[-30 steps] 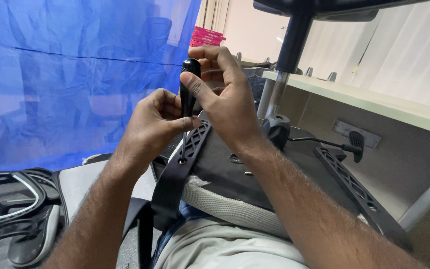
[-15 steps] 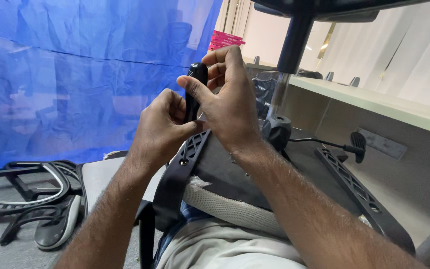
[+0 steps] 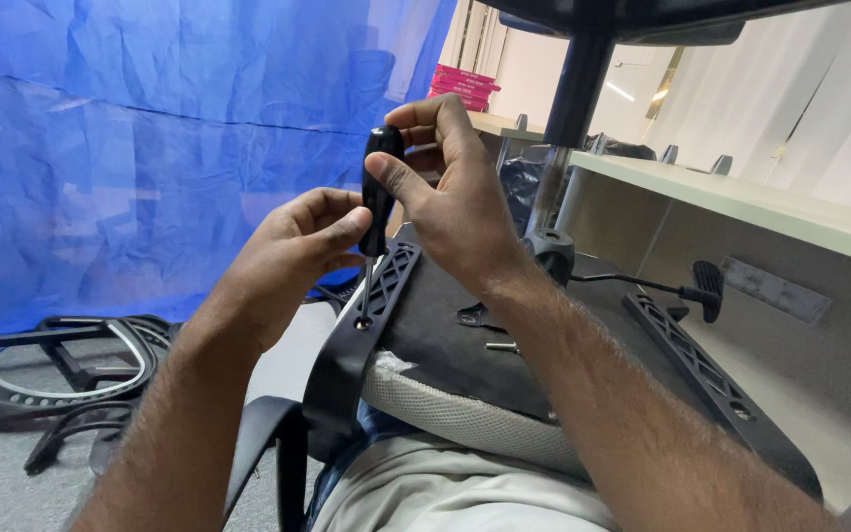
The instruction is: The person uses a screwdriver to tighten a screw into a black plastic bracket attached to a chair frame. The hands hold the bracket steady while turning the screwdriver repeatedly to secure the component.
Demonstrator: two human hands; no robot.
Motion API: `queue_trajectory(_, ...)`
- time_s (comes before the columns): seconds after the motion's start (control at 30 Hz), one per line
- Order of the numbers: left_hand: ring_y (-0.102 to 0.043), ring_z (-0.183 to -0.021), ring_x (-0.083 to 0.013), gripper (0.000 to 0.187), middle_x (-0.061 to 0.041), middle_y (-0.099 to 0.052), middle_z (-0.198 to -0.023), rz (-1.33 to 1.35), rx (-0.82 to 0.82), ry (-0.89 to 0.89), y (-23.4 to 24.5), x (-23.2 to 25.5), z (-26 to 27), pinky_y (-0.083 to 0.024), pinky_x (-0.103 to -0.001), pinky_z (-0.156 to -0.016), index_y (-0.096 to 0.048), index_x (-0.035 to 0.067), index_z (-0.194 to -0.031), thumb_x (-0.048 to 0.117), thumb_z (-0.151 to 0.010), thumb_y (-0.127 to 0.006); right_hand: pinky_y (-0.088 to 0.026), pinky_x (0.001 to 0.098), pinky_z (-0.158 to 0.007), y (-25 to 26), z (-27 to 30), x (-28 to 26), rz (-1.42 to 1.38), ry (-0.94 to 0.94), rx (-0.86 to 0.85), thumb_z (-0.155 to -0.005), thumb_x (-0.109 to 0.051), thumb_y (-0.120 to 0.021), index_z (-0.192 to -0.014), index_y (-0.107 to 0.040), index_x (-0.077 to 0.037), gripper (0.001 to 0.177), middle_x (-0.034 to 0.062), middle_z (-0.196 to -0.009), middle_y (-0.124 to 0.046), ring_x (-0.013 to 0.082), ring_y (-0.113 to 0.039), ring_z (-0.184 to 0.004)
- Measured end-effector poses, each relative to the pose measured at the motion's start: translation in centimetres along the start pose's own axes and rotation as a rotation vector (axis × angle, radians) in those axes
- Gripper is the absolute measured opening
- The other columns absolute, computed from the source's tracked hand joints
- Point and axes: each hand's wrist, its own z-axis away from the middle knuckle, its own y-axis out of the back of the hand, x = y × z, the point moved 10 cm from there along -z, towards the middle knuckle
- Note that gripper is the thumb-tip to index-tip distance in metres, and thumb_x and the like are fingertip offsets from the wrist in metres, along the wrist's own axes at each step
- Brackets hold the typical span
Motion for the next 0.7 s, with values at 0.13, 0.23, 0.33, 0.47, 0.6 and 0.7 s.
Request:
queue_trajectory(0.13,-0.068,-0.113,-0.0157,0.038,-0.006,-0.073,-0.121,0.041,-0.096,-0.004,-0.8,-0.1,0.3,-0.053,-0.034,-0.102,-0.065,0.006,-0.131,0.025,-0.099,-0.058,-0.065,0.0351,-0.099,-0.7,0.3,-0.6,-0.109,0.048,-0.079,-0.108,-0.016,-0.062,-0.131,-0.051,-0.007,0.027,0.0105,-0.121,-0.063,0.0185,-0.067,-0.116)
queue_trajectory(0.23,-0.068,-0.114,-0.0171,0.037,-0.006,-0.073,-0.123,0.026,-0.155,-0.021,-1.4,-0.1,0.3,-0.052,-0.036,-0.101,-0.066,0.005,-0.13,0.021,-0.098,-0.058,-0.065,0.0339,-0.099,-0.8,0.4,-0.3,-0.16,0.022,-0.109,-0.109,-0.013,-0.059,-0.134,-0.051,-0.01,0.027,0.0102,-0.122,-0.06,0.018,-0.065,-0.116)
queue_trajectory(0.33,-0.07,-0.111,-0.0172,0.035,-0.008,-0.076,-0.117,-0.013,-0.16,-0.016,-1.5,-0.3,0.3,-0.052,-0.037,-0.101,-0.068,0.006,-0.128,0.021,-0.098,-0.059,-0.066,0.0317,-0.097,-0.8,0.4,0.6,-0.221,-0.046,-0.131,-0.108,-0.013,-0.058,-0.135,-0.053,-0.013,0.028,0.0082,-0.119,-0.06,0.0168,-0.064,-0.112)
queue_trajectory(0.47,-0.071,-0.104,-0.0154,0.032,-0.009,-0.077,-0.11,-0.107,-0.098,-0.015,-1.1,-0.3,-0.1,-0.054,-0.034,-0.097,-0.07,0.004,-0.124,0.02,-0.097,-0.061,-0.064,0.0313,-0.101,-0.6,0.1,1.2,-0.23,-0.052,-0.121,-0.109,-0.011,-0.058,-0.134,-0.057,-0.014,0.026,0.0063,-0.119,-0.061,0.0162,-0.063,-0.116)
queue_trajectory(0.6,-0.071,-0.098,-0.0145,0.029,-0.008,-0.078,-0.106,-0.095,-0.084,-0.003,-0.9,-0.6,-0.6,-0.057,-0.032,-0.091,-0.071,0.002,-0.119,0.018,-0.096,-0.063,-0.063,0.0324,-0.105,-0.7,0.1,1.7,-0.235,-0.067,-0.112,-0.109,-0.01,-0.057,-0.134,-0.058,-0.015,0.026,0.0054,-0.118,-0.062,0.0162,-0.063,-0.117)
queue_trajectory(0.7,-0.071,-0.096,-0.0139,0.028,-0.008,-0.078,-0.103,-0.108,-0.091,-0.03,-0.8,-0.6,-0.9,-0.057,-0.03,-0.09,-0.073,0.001,-0.117,0.016,-0.096,-0.064,-0.063,0.0321,-0.107,-0.6,0.2,1.8,-0.225,-0.065,-0.11,-0.109,-0.01,-0.058,-0.135,-0.057,-0.014,0.027,0.0062,-0.119,-0.061,0.0166,-0.063,-0.118)
